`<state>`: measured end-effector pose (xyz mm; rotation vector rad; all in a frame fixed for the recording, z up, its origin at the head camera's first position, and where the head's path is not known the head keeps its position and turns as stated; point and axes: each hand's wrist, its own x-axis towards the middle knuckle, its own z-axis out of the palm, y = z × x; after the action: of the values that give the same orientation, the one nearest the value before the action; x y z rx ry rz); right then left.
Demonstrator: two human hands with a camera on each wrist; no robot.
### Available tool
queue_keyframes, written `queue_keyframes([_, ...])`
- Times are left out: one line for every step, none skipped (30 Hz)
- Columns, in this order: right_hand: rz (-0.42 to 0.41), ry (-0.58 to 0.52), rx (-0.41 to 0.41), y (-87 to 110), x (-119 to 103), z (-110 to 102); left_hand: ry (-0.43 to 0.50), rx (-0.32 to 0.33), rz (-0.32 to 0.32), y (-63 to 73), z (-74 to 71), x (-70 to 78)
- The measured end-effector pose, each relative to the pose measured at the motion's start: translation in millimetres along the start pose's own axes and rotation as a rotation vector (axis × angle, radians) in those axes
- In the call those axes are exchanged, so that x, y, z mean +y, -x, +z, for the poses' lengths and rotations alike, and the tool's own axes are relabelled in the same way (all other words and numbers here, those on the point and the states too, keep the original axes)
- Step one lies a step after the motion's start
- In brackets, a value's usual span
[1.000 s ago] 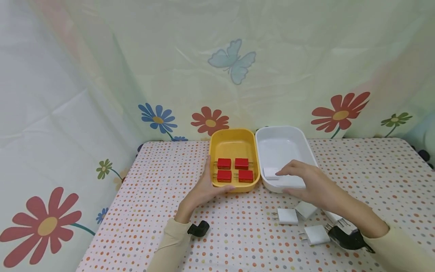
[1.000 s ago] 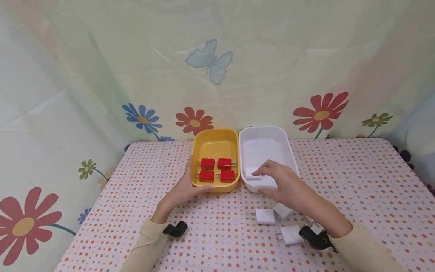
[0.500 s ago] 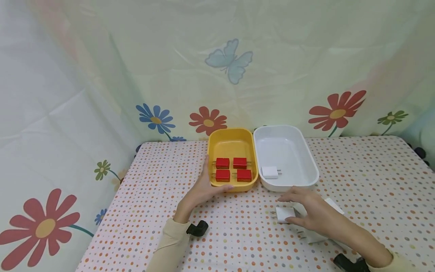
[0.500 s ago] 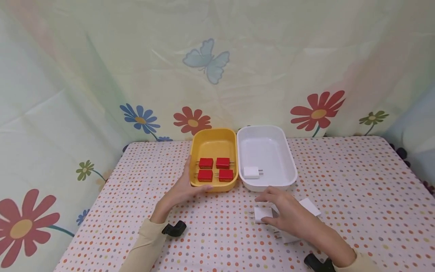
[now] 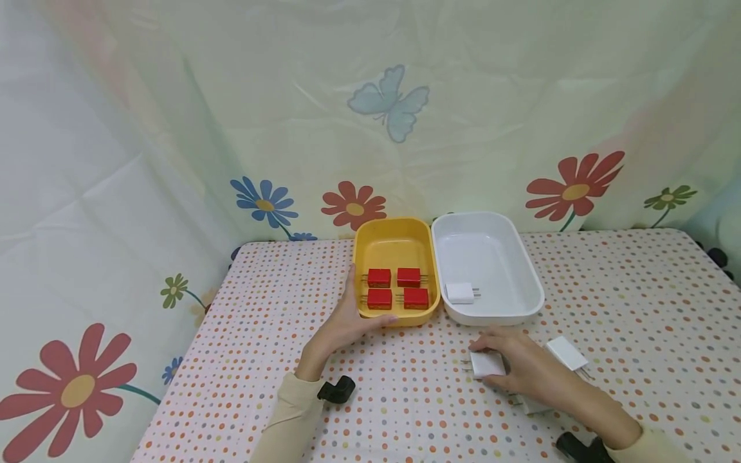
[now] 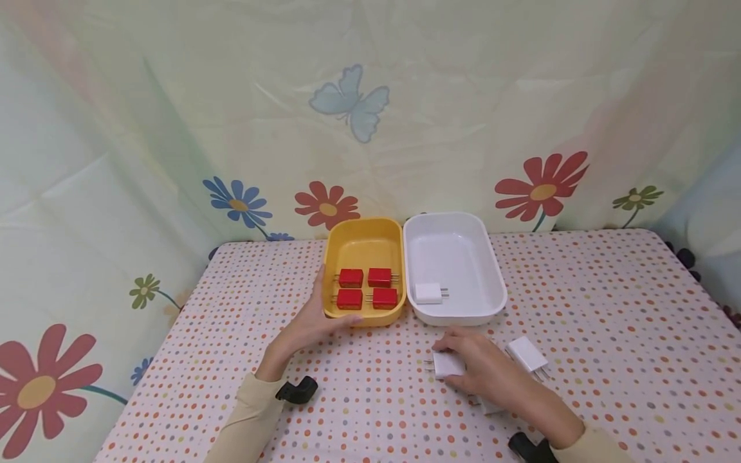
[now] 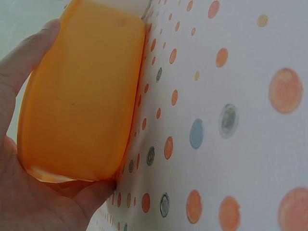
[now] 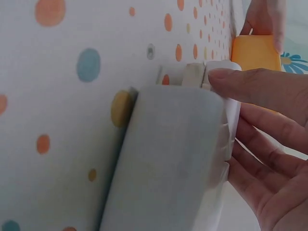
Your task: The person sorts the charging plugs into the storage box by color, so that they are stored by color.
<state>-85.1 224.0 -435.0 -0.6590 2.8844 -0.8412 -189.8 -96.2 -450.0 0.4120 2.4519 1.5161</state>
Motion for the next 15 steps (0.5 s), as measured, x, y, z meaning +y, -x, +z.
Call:
queue_keyframes([0.001, -0.004, -0.009, -0.9, 0.0, 0.2, -0.001, 0.0, -0.001, 0.0, 0.0, 0.3])
queue_keyframes([0.002, -0.008, -0.016, -1.6, -0.5, 0.4, -0.003, 0.0, -0.001, 0.0, 0.0, 0.6])
queue_keyframes([-0.001, -0.011, -0.021, -2.5, -0.6, 0.4, -0.005, 0.001, -0.001, 0.0, 0.0, 0.9])
queue_keyframes([-0.002, -0.013, -0.029, -3.4, -0.6, 0.3, -0.004, 0.001, -0.001, 0.0, 0.0, 1.1])
queue_keyframes([-0.003, -0.014, -0.037, -4.2, -0.7, 0.0, -0.004, 0.003, 0.0, 0.0, 0.0, 1.2])
queue_keyframes([-0.002, -0.015, -0.044, -5.0, -0.7, -0.2, -0.003, 0.003, 0.005, 0.1, 0.0, 1.3])
queue_keyframes([0.0, -0.016, -0.052, -5.6, -0.8, -0.5, 0.0, 0.003, 0.007, 0.0, 0.0, 1.2])
queue_keyframes([0.002, -0.015, -0.059, -6.2, -1.0, -0.7, 0.0, 0.004, 0.008, 0.0, 0.0, 1.2])
queue_keyframes([0.004, -0.015, -0.067, -6.8, -0.9, -1.0, 0.001, 0.005, 0.008, 0.0, 0.0, 1.1])
queue_keyframes([0.009, -0.015, -0.073, -7.3, -0.9, -1.2, 0.004, 0.005, 0.01, -0.1, 0.0, 1.0])
queue_keyframes([0.012, -0.017, -0.077, -7.5, -0.9, -1.1, 0.006, 0.005, 0.012, -0.1, 0.1, 0.9])
queue_keyframes([0.015, -0.016, -0.08, -7.6, -0.9, -1.0, 0.01, 0.003, 0.016, -0.3, 0.1, 0.5])
queue_keyframes([0.015, -0.014, -0.081, -7.7, -1.0, -0.7, 0.013, 0.003, 0.016, -0.3, 0.1, 0.6])
queue_keyframes([0.014, -0.013, -0.081, -7.7, -0.8, -0.4, 0.015, 0.001, 0.018, -0.1, 0.1, 0.6])
queue_keyframes([0.01, -0.011, -0.08, -7.8, -0.3, 0.0, 0.019, -0.002, 0.02, 0.1, 0.2, 0.4])
